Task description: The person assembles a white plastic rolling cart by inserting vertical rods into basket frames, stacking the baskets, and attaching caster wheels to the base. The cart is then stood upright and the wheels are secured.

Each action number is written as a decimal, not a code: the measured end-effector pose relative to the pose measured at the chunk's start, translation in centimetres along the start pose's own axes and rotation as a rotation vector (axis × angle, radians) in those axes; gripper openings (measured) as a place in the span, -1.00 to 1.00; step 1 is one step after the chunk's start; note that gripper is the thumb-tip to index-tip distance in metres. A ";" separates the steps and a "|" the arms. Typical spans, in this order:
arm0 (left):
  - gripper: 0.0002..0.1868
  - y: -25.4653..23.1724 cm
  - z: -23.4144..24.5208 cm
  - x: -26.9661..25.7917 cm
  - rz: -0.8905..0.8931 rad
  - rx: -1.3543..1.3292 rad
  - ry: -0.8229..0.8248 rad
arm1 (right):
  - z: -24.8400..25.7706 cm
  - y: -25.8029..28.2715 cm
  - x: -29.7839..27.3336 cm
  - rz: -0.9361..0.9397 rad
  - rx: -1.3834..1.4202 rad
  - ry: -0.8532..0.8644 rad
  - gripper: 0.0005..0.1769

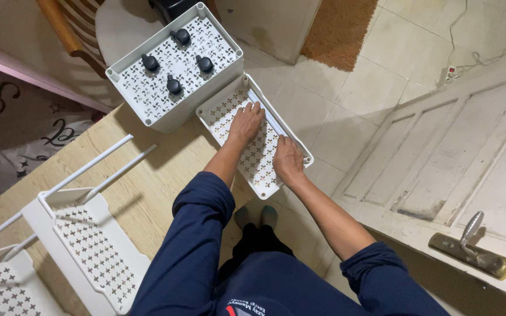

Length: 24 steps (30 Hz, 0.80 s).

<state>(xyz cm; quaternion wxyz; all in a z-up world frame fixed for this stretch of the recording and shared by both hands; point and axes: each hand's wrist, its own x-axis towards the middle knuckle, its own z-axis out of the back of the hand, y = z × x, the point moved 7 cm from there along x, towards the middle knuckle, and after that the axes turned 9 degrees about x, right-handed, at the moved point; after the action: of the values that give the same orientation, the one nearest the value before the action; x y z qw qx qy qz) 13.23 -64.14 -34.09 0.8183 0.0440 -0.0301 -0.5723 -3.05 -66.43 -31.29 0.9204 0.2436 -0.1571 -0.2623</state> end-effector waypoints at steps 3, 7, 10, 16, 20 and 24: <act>-0.66 0.3 -0.5 0.8 -0.011 -0.031 -0.031 | -0.9 -0.7 0.5 -0.015 -0.008 0.006 -0.62; -0.80 0.5 -2.0 0.8 -0.028 -0.059 0.041 | -2.2 -1.8 0.8 -0.058 0.000 0.097 -0.73; -0.84 0.9 -2.6 0.6 -0.018 -0.084 0.031 | -2.9 -2.2 0.8 -0.070 -0.006 0.131 -0.79; -0.81 2.2 -0.1 -1.7 -0.074 -0.102 -0.168 | -1.7 -1.1 0.7 -0.038 0.021 0.101 -0.84; -0.91 2.6 3.8 -4.4 -0.106 -0.148 -0.261 | 1.6 0.4 0.6 0.000 0.050 0.059 -0.86; -0.97 2.8 8.4 -8.0 -0.088 -0.263 -0.323 | 5.5 2.7 0.7 0.081 0.107 0.029 -0.85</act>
<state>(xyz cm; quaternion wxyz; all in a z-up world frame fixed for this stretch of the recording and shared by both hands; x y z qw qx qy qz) 12.25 -56.01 -25.44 0.7758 -0.1544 -0.0840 -0.6059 -3.72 -66.82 -25.15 0.9182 0.2896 -0.1671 -0.2125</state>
